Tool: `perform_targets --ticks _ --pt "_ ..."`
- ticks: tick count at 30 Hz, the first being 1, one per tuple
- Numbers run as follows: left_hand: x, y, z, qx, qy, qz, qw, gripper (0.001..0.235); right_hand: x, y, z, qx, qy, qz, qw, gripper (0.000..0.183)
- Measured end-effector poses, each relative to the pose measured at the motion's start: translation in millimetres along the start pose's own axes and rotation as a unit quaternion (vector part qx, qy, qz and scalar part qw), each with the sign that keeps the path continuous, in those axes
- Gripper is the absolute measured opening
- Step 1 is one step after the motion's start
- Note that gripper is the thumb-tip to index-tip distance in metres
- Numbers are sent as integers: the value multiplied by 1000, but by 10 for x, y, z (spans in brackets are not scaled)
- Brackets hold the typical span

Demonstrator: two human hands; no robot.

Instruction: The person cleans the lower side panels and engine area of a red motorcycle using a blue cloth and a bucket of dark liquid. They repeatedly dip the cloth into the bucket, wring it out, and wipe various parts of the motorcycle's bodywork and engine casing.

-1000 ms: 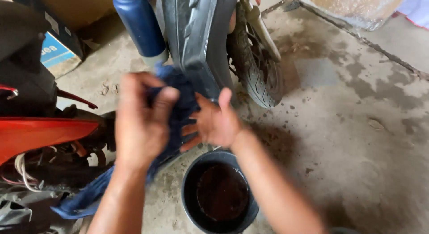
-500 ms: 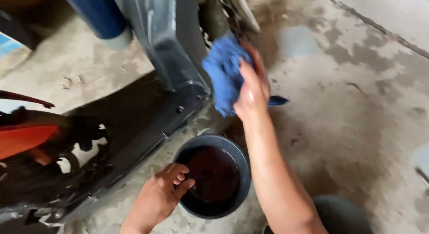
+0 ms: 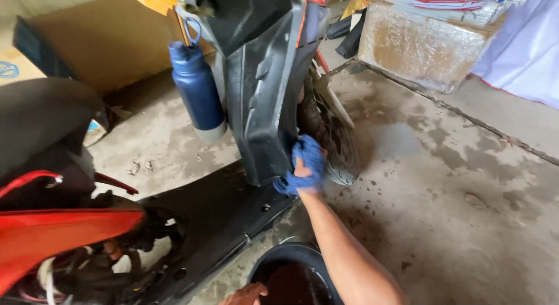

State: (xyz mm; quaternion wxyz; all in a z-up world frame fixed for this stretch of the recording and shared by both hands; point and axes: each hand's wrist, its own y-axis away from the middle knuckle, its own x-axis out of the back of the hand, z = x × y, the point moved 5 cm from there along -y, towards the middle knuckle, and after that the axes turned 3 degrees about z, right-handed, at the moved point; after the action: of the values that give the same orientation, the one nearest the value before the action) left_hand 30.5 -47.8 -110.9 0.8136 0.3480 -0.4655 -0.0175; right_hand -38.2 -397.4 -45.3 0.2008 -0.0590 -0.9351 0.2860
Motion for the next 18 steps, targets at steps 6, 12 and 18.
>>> perform_targets --ticks 6,12,18 --pt "36 -491 82 -107 19 -38 993 36 319 -829 -1114 331 35 317 888 23" --pt "-85 -286 50 -68 31 7 997 63 143 -132 -845 341 -10 55 938 72" --pt "-285 -316 77 -72 33 -37 996 25 275 -741 -1363 133 -71 -31 988 67"
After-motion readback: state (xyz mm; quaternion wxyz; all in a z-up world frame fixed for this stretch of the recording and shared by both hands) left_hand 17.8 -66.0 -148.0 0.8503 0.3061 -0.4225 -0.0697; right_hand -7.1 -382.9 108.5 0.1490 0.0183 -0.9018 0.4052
